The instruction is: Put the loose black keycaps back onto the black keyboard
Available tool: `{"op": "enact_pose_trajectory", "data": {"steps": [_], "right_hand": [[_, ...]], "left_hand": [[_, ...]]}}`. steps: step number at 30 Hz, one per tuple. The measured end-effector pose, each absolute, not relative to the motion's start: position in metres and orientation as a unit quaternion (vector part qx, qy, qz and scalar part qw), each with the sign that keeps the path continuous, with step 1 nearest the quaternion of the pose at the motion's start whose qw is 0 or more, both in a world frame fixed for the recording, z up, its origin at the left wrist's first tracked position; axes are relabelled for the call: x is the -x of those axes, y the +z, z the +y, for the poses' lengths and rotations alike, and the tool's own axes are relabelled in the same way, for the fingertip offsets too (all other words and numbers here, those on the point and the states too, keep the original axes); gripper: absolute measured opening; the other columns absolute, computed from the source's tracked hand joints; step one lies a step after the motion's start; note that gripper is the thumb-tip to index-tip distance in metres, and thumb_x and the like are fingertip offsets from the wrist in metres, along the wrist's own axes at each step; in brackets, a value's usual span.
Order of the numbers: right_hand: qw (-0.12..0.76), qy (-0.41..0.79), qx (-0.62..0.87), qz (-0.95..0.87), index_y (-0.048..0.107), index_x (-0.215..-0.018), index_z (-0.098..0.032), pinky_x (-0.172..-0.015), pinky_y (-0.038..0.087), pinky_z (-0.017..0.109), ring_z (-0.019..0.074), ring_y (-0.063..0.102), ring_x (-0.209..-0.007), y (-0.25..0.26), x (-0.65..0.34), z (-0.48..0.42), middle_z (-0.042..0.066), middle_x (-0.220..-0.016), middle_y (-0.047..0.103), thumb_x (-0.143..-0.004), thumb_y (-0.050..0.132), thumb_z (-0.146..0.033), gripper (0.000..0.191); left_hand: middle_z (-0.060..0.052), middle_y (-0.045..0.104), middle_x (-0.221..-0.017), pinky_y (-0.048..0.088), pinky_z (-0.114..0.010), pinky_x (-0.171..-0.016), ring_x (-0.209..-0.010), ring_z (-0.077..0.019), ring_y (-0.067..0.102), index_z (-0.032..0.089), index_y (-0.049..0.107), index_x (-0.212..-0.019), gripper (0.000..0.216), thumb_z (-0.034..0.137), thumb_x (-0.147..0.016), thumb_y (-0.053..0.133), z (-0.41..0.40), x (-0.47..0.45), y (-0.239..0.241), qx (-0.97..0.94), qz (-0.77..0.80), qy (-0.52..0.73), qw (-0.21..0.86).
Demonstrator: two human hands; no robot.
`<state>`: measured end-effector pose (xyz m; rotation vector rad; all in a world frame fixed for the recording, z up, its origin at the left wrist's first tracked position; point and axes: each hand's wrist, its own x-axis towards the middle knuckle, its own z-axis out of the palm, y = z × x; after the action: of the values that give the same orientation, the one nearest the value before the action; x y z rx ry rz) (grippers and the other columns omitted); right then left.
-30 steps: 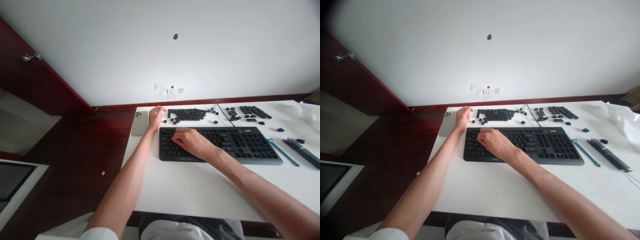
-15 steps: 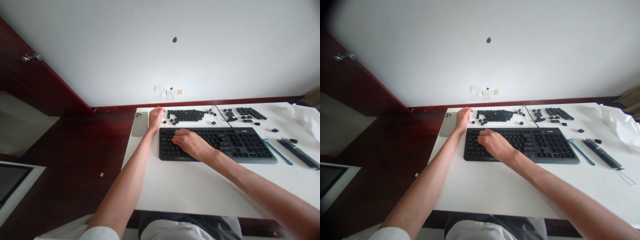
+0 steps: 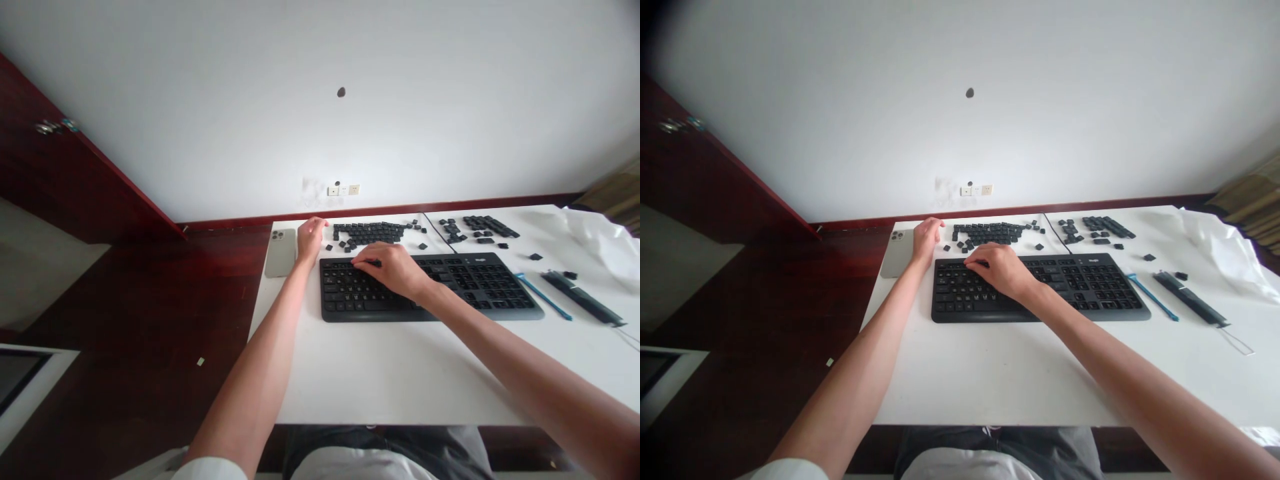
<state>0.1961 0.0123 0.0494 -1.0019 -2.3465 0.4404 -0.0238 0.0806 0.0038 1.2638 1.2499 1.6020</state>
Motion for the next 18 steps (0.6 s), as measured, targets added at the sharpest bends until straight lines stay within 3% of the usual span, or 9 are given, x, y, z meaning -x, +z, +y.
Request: {"op": "enact_pose_trajectory", "data": {"steps": [9, 18], "right_hand": [[0.251, 0.102, 0.424, -0.864, 0.082, -0.097, -0.019, -0.085, 0.054, 0.034, 0.0236, 0.072, -0.093, 0.048, -0.171, 0.076, 0.006, -0.101, 0.080, -0.092, 0.069, -0.024, 0.015], [0.170, 0.050, 0.473, -0.863, 0.082, -0.109, -0.018, -0.094, 0.051, 0.035, 0.0283, 0.066, -0.110, 0.038, -0.141, 0.086, 0.011, -0.111, 0.077, -0.094, 0.066, -0.024, 0.022]], "left_hand": [[0.006, 0.037, -0.051, 0.025, -0.026, -0.053, -0.050, -0.0117, 0.035, 0.020, 0.067, -0.073, 0.022, 0.035, -0.086, 0.060, 0.084, 0.027, 0.002, -0.498, 0.490, 0.617, 0.363], [0.007, 0.036, -0.051, 0.027, -0.025, -0.053, -0.050, -0.0110, 0.034, 0.019, 0.066, -0.072, 0.019, 0.034, -0.084, 0.061, 0.086, 0.027, 0.001, -0.483, 0.485, 0.623, 0.379]]}}
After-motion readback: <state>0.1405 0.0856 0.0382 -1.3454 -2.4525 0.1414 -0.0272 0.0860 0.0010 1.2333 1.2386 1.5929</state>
